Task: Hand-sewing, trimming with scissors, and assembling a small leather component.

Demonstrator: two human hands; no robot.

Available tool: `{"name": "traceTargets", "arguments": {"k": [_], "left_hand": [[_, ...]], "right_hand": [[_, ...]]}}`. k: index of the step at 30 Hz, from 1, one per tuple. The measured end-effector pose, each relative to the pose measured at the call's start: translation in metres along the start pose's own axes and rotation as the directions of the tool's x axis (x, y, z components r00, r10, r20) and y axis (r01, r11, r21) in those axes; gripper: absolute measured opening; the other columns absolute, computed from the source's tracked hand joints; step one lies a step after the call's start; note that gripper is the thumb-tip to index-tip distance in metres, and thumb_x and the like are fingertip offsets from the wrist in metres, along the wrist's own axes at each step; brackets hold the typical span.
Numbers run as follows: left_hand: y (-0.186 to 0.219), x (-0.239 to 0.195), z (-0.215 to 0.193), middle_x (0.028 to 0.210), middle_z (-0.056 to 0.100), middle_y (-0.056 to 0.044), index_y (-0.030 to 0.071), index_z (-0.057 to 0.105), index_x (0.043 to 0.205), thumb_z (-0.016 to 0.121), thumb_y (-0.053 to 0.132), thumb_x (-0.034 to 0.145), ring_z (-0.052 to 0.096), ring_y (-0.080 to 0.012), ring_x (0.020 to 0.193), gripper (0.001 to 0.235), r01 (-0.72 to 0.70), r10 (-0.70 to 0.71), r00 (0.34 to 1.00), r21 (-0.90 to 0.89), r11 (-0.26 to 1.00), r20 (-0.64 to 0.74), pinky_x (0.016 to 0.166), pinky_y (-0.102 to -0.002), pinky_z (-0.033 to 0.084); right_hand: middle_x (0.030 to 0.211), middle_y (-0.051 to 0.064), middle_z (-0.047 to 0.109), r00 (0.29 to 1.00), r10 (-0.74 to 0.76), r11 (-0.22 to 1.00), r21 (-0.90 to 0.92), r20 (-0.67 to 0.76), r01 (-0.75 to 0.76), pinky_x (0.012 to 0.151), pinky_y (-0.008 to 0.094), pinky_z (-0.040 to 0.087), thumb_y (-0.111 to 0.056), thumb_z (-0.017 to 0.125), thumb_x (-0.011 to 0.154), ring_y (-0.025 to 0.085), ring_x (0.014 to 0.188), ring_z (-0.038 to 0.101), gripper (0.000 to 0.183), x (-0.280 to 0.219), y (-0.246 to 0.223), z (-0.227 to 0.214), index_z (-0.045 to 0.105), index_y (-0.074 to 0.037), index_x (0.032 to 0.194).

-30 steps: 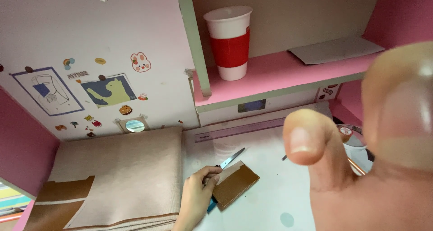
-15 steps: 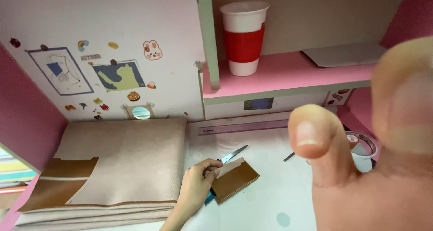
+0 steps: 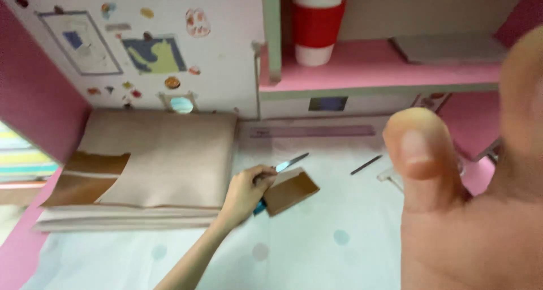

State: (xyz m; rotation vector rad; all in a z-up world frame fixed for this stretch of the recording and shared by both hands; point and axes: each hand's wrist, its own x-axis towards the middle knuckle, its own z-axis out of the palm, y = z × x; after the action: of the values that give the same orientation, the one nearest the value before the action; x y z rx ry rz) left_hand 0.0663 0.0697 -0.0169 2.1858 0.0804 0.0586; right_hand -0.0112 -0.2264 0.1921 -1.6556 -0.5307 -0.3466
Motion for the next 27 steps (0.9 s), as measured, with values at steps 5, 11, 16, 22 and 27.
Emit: {"name": "traceTargets", "arguments": {"k": [5, 11, 16, 22, 27], "left_hand": [[0.033, -0.019, -0.013, 0.125, 0.075, -0.011, 0.012, 0.072, 0.123, 0.074, 0.015, 0.087, 0.067, -0.0329, 0.123, 0.036, -0.115, 0.11, 0.992, 0.084, 0.99, 0.069, 0.105, -0.048, 0.052], [0.004, -0.007, 0.005, 0.104, 0.078, -0.012, 0.013, 0.075, 0.12, 0.074, 0.008, 0.088, 0.071, -0.0327, 0.105, 0.032, -0.224, 0.224, 0.974, -0.03, 0.974, -0.027, 0.093, -0.041, 0.057], [0.026, -0.015, -0.006, 0.099, 0.079, -0.008, 0.016, 0.076, 0.119, 0.078, 0.01, 0.086, 0.07, -0.0184, 0.095, 0.034, -0.097, 0.073, 0.992, -0.272, 0.957, -0.098, 0.09, -0.032, 0.056], [0.021, -0.013, -0.001, 0.097, 0.078, -0.016, 0.002, 0.075, 0.117, 0.081, -0.001, 0.083, 0.071, -0.0158, 0.091, 0.035, -0.128, 0.058, 0.99, -0.626, 0.769, -0.13, 0.086, -0.031, 0.061], [0.023, -0.014, -0.003, 0.097, 0.078, -0.012, 0.002, 0.074, 0.117, 0.083, 0.0, 0.081, 0.069, -0.0113, 0.092, 0.037, -0.14, 0.141, 0.989, -0.626, 0.767, -0.048, 0.086, -0.028, 0.06]], "right_hand": [[0.148, 0.011, 0.053, 0.999, 0.048, 0.999, 0.002, 0.015, -0.048, 0.096, 0.04, 0.041, -0.012, 0.066, 0.076, 0.028, 0.125, 0.052, 0.078, -0.014, -0.058, 0.017, 0.042, -0.005, 0.15], [0.15, 0.01, 0.051, 0.994, 0.102, 0.995, 0.0, 0.046, -0.102, 0.095, 0.039, 0.04, -0.01, 0.067, 0.075, 0.027, 0.125, 0.051, 0.081, -0.019, -0.038, 0.02, 0.041, -0.006, 0.151], [0.151, 0.01, 0.051, 0.991, 0.103, 0.995, -0.007, 0.081, -0.103, 0.095, 0.039, 0.038, -0.009, 0.068, 0.074, 0.026, 0.125, 0.05, 0.084, -0.007, 0.01, 0.026, 0.04, -0.006, 0.152], [0.152, 0.02, 0.046, 0.962, 0.238, 0.971, -0.03, 0.135, -0.236, 0.099, 0.045, 0.037, -0.014, 0.073, 0.075, 0.035, 0.131, 0.047, 0.09, -0.005, 0.133, 0.039, 0.034, 0.0, 0.155], [0.137, 0.021, 0.056, 0.811, 0.537, 0.834, -0.001, 0.23, -0.552, 0.108, 0.049, 0.039, -0.02, 0.076, 0.081, 0.036, 0.132, 0.051, 0.076, -0.002, 0.196, 0.053, 0.049, -0.005, 0.15]]}}
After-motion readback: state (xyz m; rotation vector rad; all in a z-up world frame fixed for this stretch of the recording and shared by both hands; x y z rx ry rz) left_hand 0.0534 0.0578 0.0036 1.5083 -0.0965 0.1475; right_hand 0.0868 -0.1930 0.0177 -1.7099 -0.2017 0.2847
